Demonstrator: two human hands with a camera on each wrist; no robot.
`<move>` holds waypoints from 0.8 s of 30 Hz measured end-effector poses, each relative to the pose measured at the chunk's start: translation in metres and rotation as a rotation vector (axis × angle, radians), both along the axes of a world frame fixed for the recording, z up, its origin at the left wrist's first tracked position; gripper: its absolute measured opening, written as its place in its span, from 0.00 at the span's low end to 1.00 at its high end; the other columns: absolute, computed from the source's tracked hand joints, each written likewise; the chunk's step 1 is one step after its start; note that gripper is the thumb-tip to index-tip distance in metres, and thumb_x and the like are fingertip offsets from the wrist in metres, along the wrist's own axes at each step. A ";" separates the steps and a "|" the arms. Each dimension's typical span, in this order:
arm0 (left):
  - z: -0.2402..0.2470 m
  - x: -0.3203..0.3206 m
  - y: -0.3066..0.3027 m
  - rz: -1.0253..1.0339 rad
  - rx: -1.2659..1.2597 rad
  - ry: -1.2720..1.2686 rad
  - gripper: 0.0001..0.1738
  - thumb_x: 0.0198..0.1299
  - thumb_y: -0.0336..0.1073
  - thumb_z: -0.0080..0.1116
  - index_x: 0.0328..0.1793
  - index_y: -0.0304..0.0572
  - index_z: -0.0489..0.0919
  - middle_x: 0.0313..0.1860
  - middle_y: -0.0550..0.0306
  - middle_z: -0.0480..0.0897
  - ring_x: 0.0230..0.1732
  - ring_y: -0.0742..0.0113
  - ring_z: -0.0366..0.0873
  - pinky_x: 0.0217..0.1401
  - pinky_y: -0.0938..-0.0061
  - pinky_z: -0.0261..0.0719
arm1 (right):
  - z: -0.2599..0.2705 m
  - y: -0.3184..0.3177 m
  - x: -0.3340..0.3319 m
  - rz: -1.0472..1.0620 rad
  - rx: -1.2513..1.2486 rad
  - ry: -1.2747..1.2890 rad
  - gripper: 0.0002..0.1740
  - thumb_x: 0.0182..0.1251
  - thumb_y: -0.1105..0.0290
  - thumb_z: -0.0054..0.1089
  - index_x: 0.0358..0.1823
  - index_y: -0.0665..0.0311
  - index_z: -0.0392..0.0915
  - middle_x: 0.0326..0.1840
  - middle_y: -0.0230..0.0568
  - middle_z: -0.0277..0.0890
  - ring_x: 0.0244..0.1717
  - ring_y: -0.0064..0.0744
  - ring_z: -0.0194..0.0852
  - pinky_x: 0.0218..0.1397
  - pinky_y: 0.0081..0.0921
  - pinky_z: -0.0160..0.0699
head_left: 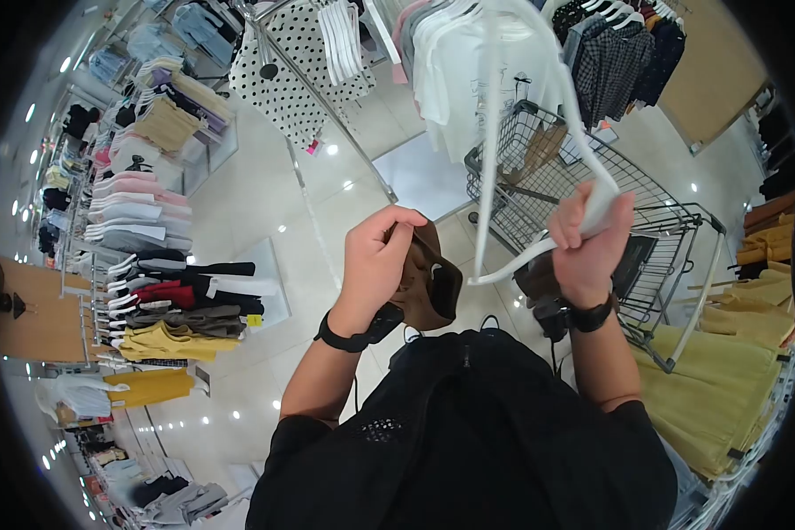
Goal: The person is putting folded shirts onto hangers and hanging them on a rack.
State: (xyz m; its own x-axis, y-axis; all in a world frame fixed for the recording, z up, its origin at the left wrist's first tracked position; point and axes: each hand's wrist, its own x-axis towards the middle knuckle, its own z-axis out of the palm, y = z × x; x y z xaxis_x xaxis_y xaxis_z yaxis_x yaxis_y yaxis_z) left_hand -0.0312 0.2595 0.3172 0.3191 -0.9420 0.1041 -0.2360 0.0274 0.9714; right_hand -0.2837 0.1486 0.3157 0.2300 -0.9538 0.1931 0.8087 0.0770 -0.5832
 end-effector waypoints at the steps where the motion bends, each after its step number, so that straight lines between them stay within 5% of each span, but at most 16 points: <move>1: 0.003 -0.009 -0.002 0.007 0.000 -0.007 0.08 0.76 0.30 0.54 0.49 0.36 0.83 0.37 0.66 0.82 0.34 0.83 0.74 0.37 0.84 0.70 | 0.002 0.002 0.005 0.012 0.032 0.015 0.36 0.80 0.37 0.41 0.50 0.68 0.77 0.23 0.30 0.69 0.16 0.20 0.55 0.21 0.23 0.57; 4: 0.016 -0.031 -0.004 0.069 -0.005 0.040 0.08 0.75 0.30 0.54 0.45 0.36 0.84 0.34 0.68 0.81 0.32 0.84 0.72 0.35 0.85 0.68 | -0.025 0.010 0.021 0.115 0.050 0.026 0.34 0.82 0.40 0.40 0.48 0.69 0.77 0.23 0.32 0.71 0.16 0.20 0.56 0.22 0.23 0.58; 6: 0.022 -0.031 -0.006 0.286 -0.053 0.075 0.08 0.73 0.28 0.54 0.45 0.38 0.84 0.33 0.67 0.81 0.33 0.84 0.71 0.35 0.84 0.68 | -0.045 0.024 0.024 0.192 0.092 0.109 0.32 0.81 0.40 0.41 0.46 0.67 0.74 0.21 0.33 0.69 0.15 0.21 0.55 0.21 0.23 0.56; 9: 0.016 0.007 -0.011 0.537 -0.255 -0.030 0.05 0.74 0.28 0.54 0.49 0.39 0.81 0.29 0.71 0.74 0.30 0.84 0.65 0.34 0.84 0.62 | -0.084 0.030 -0.004 0.096 -0.351 0.744 0.29 0.78 0.49 0.43 0.30 0.68 0.77 0.20 0.35 0.69 0.18 0.25 0.62 0.24 0.24 0.59; 10: 0.013 0.020 -0.009 0.668 -0.335 -0.013 0.05 0.74 0.29 0.55 0.52 0.39 0.79 0.28 0.73 0.71 0.29 0.84 0.62 0.34 0.84 0.60 | -0.093 0.021 -0.019 0.073 -0.605 0.812 0.14 0.71 0.65 0.57 0.35 0.70 0.83 0.26 0.46 0.77 0.26 0.39 0.75 0.32 0.34 0.74; 11: 0.009 0.027 -0.006 0.681 -0.338 -0.015 0.05 0.74 0.29 0.55 0.52 0.39 0.79 0.28 0.73 0.71 0.29 0.84 0.62 0.34 0.84 0.60 | -0.101 0.020 -0.027 0.074 -0.663 0.853 0.14 0.70 0.65 0.57 0.35 0.70 0.83 0.26 0.46 0.78 0.26 0.40 0.76 0.32 0.35 0.74; 14: -0.018 0.040 0.011 0.583 -0.149 -0.224 0.07 0.74 0.31 0.55 0.55 0.41 0.77 0.26 0.72 0.68 0.28 0.84 0.63 0.32 0.83 0.62 | -0.093 0.017 -0.031 0.140 -0.715 0.902 0.12 0.72 0.66 0.57 0.36 0.68 0.84 0.27 0.44 0.79 0.27 0.40 0.76 0.33 0.35 0.75; 16: -0.015 0.030 0.018 0.485 0.051 -0.038 0.08 0.74 0.32 0.56 0.55 0.42 0.80 0.26 0.71 0.71 0.26 0.84 0.67 0.27 0.82 0.65 | -0.089 0.005 -0.025 0.349 -0.672 1.201 0.11 0.73 0.67 0.58 0.37 0.67 0.83 0.28 0.43 0.80 0.28 0.41 0.77 0.35 0.34 0.76; 17: -0.014 0.024 0.022 0.487 0.054 -0.032 0.08 0.74 0.32 0.56 0.55 0.42 0.80 0.26 0.71 0.71 0.26 0.84 0.67 0.27 0.82 0.65 | -0.112 0.001 -0.022 0.028 -1.115 1.208 0.12 0.75 0.65 0.60 0.39 0.68 0.83 0.29 0.43 0.80 0.29 0.43 0.78 0.36 0.32 0.76; 18: -0.014 0.017 0.026 0.343 0.122 -0.086 0.08 0.74 0.32 0.56 0.54 0.42 0.82 0.28 0.70 0.73 0.26 0.83 0.69 0.26 0.81 0.67 | -0.101 0.000 -0.016 0.034 -1.116 1.216 0.12 0.75 0.65 0.60 0.39 0.68 0.83 0.29 0.43 0.80 0.29 0.43 0.78 0.36 0.32 0.76; 19: -0.017 0.011 0.030 0.199 0.185 -0.138 0.08 0.74 0.33 0.55 0.53 0.42 0.83 0.29 0.70 0.75 0.26 0.83 0.71 0.25 0.80 0.69 | -0.079 -0.001 -0.005 0.285 -0.870 1.205 0.13 0.75 0.63 0.61 0.40 0.68 0.83 0.30 0.44 0.81 0.30 0.45 0.78 0.37 0.32 0.76; 20: -0.026 0.004 0.031 0.097 0.064 -0.258 0.09 0.72 0.31 0.57 0.50 0.40 0.86 0.30 0.64 0.79 0.26 0.77 0.75 0.27 0.77 0.74 | -0.066 -0.002 0.006 0.526 -0.617 1.173 0.14 0.75 0.62 0.62 0.41 0.67 0.83 0.31 0.45 0.82 0.31 0.48 0.79 0.38 0.32 0.76; 22: -0.031 -0.004 0.034 -0.014 -0.151 -0.524 0.08 0.69 0.29 0.58 0.50 0.39 0.86 0.32 0.55 0.82 0.25 0.66 0.77 0.30 0.74 0.76 | -0.058 -0.002 0.031 0.444 -0.756 1.162 0.15 0.75 0.59 0.63 0.41 0.66 0.84 0.34 0.46 0.84 0.34 0.49 0.81 0.40 0.33 0.77; 24: -0.025 -0.005 0.040 -0.023 -0.127 -0.526 0.09 0.68 0.29 0.59 0.51 0.40 0.86 0.33 0.52 0.82 0.26 0.62 0.78 0.31 0.72 0.77 | -0.044 -0.004 0.059 0.355 -0.809 1.119 0.15 0.75 0.59 0.63 0.42 0.65 0.85 0.37 0.48 0.85 0.34 0.51 0.81 0.41 0.34 0.79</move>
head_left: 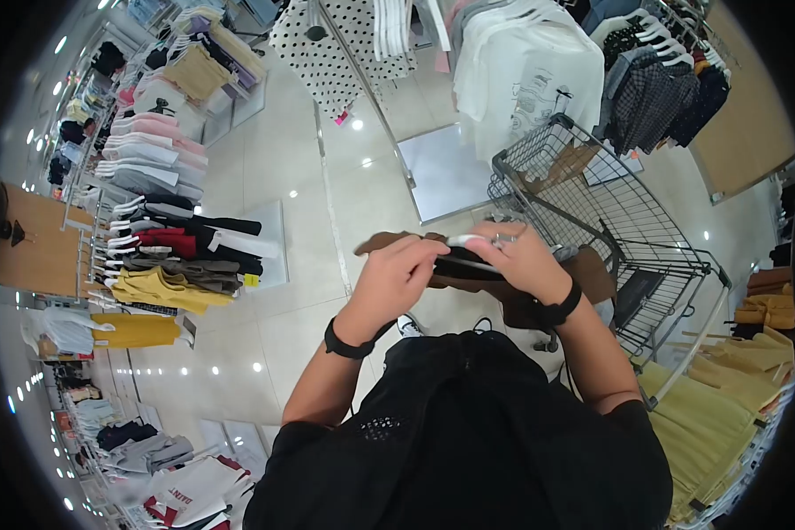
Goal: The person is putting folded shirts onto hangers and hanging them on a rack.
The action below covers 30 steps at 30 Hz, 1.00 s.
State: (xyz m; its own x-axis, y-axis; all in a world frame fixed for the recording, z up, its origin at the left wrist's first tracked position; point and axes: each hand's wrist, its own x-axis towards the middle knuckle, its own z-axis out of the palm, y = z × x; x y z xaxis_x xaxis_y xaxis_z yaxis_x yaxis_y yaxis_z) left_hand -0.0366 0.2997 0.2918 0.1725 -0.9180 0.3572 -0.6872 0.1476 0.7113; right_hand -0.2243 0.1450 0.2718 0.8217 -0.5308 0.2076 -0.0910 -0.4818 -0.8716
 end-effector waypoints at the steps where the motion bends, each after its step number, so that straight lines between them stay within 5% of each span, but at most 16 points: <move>1: 0.005 0.002 0.005 -0.010 0.028 -0.006 0.10 0.66 0.28 0.60 0.51 0.40 0.86 0.33 0.50 0.83 0.27 0.58 0.78 0.33 0.70 0.77 | 0.006 0.000 0.011 -0.018 0.028 0.014 0.15 0.74 0.59 0.64 0.44 0.65 0.86 0.36 0.49 0.85 0.32 0.48 0.80 0.42 0.35 0.80; 6: 0.027 0.051 0.037 0.117 0.106 0.038 0.09 0.63 0.28 0.62 0.49 0.41 0.86 0.30 0.52 0.81 0.34 0.58 0.81 0.38 0.68 0.79 | 0.021 0.010 0.056 -0.026 0.209 -0.111 0.14 0.73 0.62 0.66 0.45 0.67 0.88 0.31 0.38 0.85 0.29 0.29 0.78 0.38 0.27 0.78; 11: 0.046 0.116 0.038 0.140 -0.213 -0.269 0.10 0.61 0.34 0.67 0.47 0.43 0.85 0.34 0.54 0.83 0.40 0.52 0.81 0.42 0.62 0.79 | 0.040 0.030 0.105 -0.002 0.280 -0.088 0.12 0.72 0.66 0.67 0.44 0.70 0.88 0.29 0.31 0.82 0.30 0.16 0.74 0.36 0.19 0.74; 14: 0.037 0.145 0.048 0.007 -0.018 -0.286 0.12 0.63 0.40 0.67 0.49 0.45 0.85 0.36 0.54 0.83 0.39 0.50 0.82 0.40 0.62 0.79 | 0.052 0.042 0.134 0.090 0.217 -0.069 0.11 0.72 0.71 0.61 0.46 0.72 0.87 0.32 0.35 0.85 0.30 0.21 0.76 0.37 0.22 0.76; 16: 0.026 0.161 0.052 0.039 0.071 -0.291 0.11 0.66 0.41 0.65 0.49 0.46 0.85 0.36 0.53 0.84 0.36 0.51 0.83 0.37 0.63 0.79 | 0.056 0.040 0.144 0.052 -0.057 0.089 0.13 0.71 0.66 0.65 0.47 0.71 0.86 0.32 0.39 0.84 0.31 0.26 0.79 0.40 0.23 0.77; 19: 0.015 0.192 0.071 0.122 0.034 -0.198 0.09 0.67 0.37 0.63 0.48 0.42 0.84 0.38 0.52 0.85 0.36 0.50 0.83 0.39 0.66 0.80 | 0.033 0.026 0.152 -0.091 -0.087 -0.182 0.15 0.71 0.66 0.64 0.51 0.71 0.84 0.40 0.44 0.86 0.36 0.34 0.82 0.46 0.27 0.80; 23: 0.007 0.230 0.095 0.259 -0.037 -0.010 0.08 0.67 0.35 0.63 0.45 0.39 0.84 0.37 0.50 0.85 0.35 0.49 0.83 0.37 0.66 0.80 | 0.007 0.031 0.149 -0.154 -0.147 0.051 0.18 0.73 0.67 0.62 0.59 0.70 0.79 0.46 0.45 0.85 0.42 0.36 0.83 0.50 0.31 0.79; 27: -0.005 0.252 0.097 0.254 0.019 0.003 0.08 0.67 0.33 0.63 0.46 0.37 0.84 0.38 0.46 0.85 0.36 0.47 0.83 0.40 0.65 0.80 | -0.011 0.048 0.166 -0.162 -0.067 0.137 0.14 0.74 0.67 0.62 0.52 0.69 0.76 0.42 0.50 0.80 0.41 0.47 0.80 0.46 0.37 0.78; 30: -0.015 0.257 0.084 0.228 0.026 0.043 0.08 0.67 0.34 0.62 0.46 0.37 0.84 0.38 0.47 0.85 0.37 0.46 0.84 0.41 0.65 0.81 | -0.030 0.040 0.169 -0.246 -0.302 0.161 0.12 0.73 0.68 0.63 0.49 0.68 0.75 0.41 0.51 0.78 0.41 0.53 0.78 0.45 0.40 0.77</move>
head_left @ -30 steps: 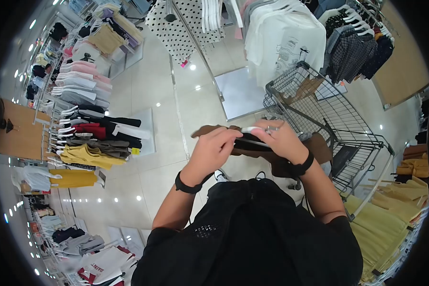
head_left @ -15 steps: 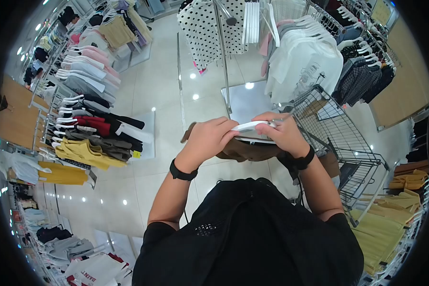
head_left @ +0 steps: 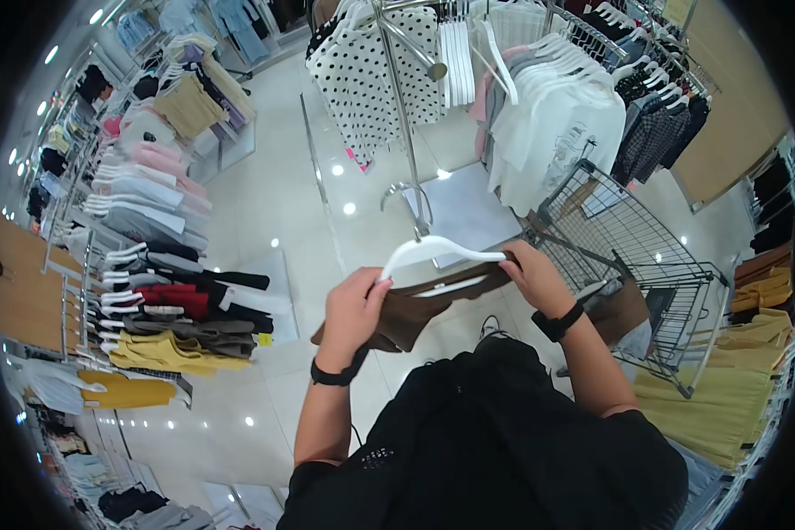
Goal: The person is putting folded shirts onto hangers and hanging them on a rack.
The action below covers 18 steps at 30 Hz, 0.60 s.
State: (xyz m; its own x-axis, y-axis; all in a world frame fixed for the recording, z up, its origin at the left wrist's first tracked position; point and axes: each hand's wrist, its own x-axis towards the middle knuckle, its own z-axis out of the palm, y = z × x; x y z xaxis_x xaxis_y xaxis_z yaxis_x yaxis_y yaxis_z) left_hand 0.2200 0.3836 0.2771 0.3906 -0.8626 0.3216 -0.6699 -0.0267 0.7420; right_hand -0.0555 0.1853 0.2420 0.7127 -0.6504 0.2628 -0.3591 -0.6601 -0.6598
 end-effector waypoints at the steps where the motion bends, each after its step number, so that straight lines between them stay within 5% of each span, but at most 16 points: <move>1: -0.001 0.000 -0.007 -0.023 -0.001 -0.006 0.08 0.67 0.34 0.63 0.46 0.38 0.84 0.38 0.48 0.85 0.37 0.47 0.84 0.41 0.65 0.81 | -0.004 -0.006 -0.002 -0.011 -0.009 -0.001 0.12 0.72 0.68 0.63 0.49 0.68 0.75 0.41 0.51 0.78 0.42 0.54 0.78 0.46 0.41 0.77; 10: 0.010 0.016 -0.110 -0.103 0.016 -0.126 0.07 0.66 0.35 0.64 0.46 0.41 0.85 0.35 0.54 0.84 0.33 0.52 0.83 0.34 0.66 0.80 | -0.023 -0.092 0.007 -0.116 -0.007 -0.185 0.12 0.65 0.75 0.66 0.48 0.68 0.78 0.40 0.50 0.78 0.41 0.54 0.78 0.46 0.39 0.77; 18: 0.033 0.065 -0.216 0.081 -0.012 -0.304 0.07 0.66 0.33 0.64 0.46 0.39 0.84 0.34 0.51 0.83 0.32 0.51 0.82 0.34 0.66 0.78 | -0.004 -0.219 0.086 -0.022 -0.103 -0.281 0.12 0.66 0.72 0.67 0.49 0.66 0.78 0.40 0.49 0.78 0.40 0.53 0.78 0.44 0.42 0.77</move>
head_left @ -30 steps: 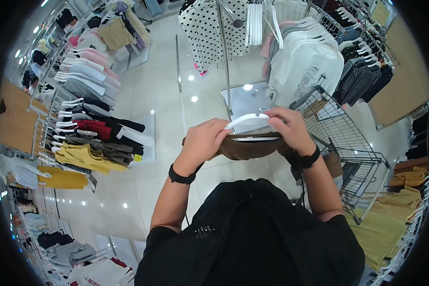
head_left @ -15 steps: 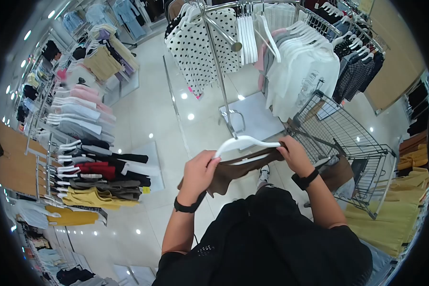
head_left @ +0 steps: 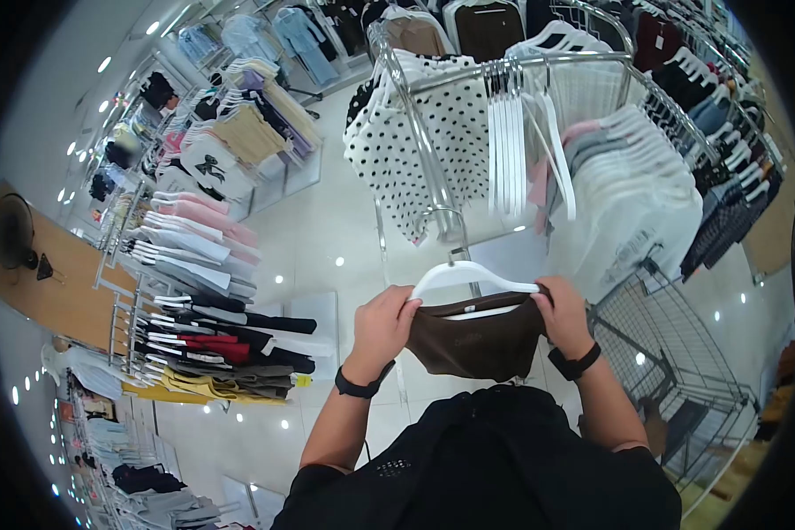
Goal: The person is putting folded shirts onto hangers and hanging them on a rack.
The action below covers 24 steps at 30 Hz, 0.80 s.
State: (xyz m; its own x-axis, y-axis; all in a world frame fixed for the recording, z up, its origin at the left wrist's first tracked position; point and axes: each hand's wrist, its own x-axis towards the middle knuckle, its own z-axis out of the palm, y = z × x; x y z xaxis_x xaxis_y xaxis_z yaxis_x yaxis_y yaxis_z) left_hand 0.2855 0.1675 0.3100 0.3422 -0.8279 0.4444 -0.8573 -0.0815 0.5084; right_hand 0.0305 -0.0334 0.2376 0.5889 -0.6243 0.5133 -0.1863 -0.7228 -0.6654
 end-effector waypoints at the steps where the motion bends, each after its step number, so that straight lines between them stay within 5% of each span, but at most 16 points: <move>1: -0.001 0.007 -0.010 0.037 0.000 -0.044 0.07 0.65 0.34 0.65 0.46 0.40 0.84 0.34 0.52 0.84 0.32 0.51 0.83 0.32 0.64 0.79 | -0.001 -0.013 0.011 0.018 -0.032 -0.023 0.13 0.67 0.71 0.67 0.49 0.66 0.78 0.41 0.49 0.79 0.41 0.53 0.78 0.45 0.42 0.77; 8: -0.004 0.032 -0.053 0.139 0.025 -0.198 0.05 0.68 0.34 0.62 0.44 0.40 0.83 0.32 0.49 0.83 0.30 0.46 0.82 0.32 0.62 0.78 | -0.035 -0.075 0.066 0.223 0.062 -0.011 0.13 0.69 0.69 0.66 0.51 0.66 0.79 0.42 0.47 0.80 0.44 0.51 0.79 0.47 0.41 0.79; 10: -0.010 0.038 -0.058 0.276 0.032 -0.013 0.06 0.71 0.34 0.59 0.45 0.40 0.81 0.30 0.47 0.83 0.30 0.45 0.82 0.33 0.61 0.78 | -0.042 -0.079 0.076 0.274 0.104 0.019 0.12 0.70 0.68 0.64 0.51 0.66 0.79 0.42 0.46 0.81 0.44 0.50 0.80 0.47 0.40 0.80; 16: -0.016 0.052 -0.080 0.396 0.125 -0.052 0.08 0.76 0.36 0.54 0.48 0.41 0.80 0.31 0.45 0.83 0.31 0.44 0.82 0.35 0.62 0.79 | -0.058 -0.089 0.104 0.271 0.152 -0.026 0.14 0.72 0.65 0.64 0.51 0.66 0.79 0.44 0.46 0.82 0.46 0.51 0.81 0.49 0.41 0.81; 24: -0.041 0.065 -0.086 0.356 0.081 0.039 0.08 0.74 0.32 0.52 0.50 0.39 0.80 0.39 0.43 0.83 0.39 0.44 0.81 0.43 0.59 0.80 | 0.014 -0.122 0.100 0.314 0.168 -0.134 0.11 0.69 0.73 0.64 0.51 0.67 0.79 0.46 0.46 0.82 0.51 0.50 0.81 0.52 0.40 0.81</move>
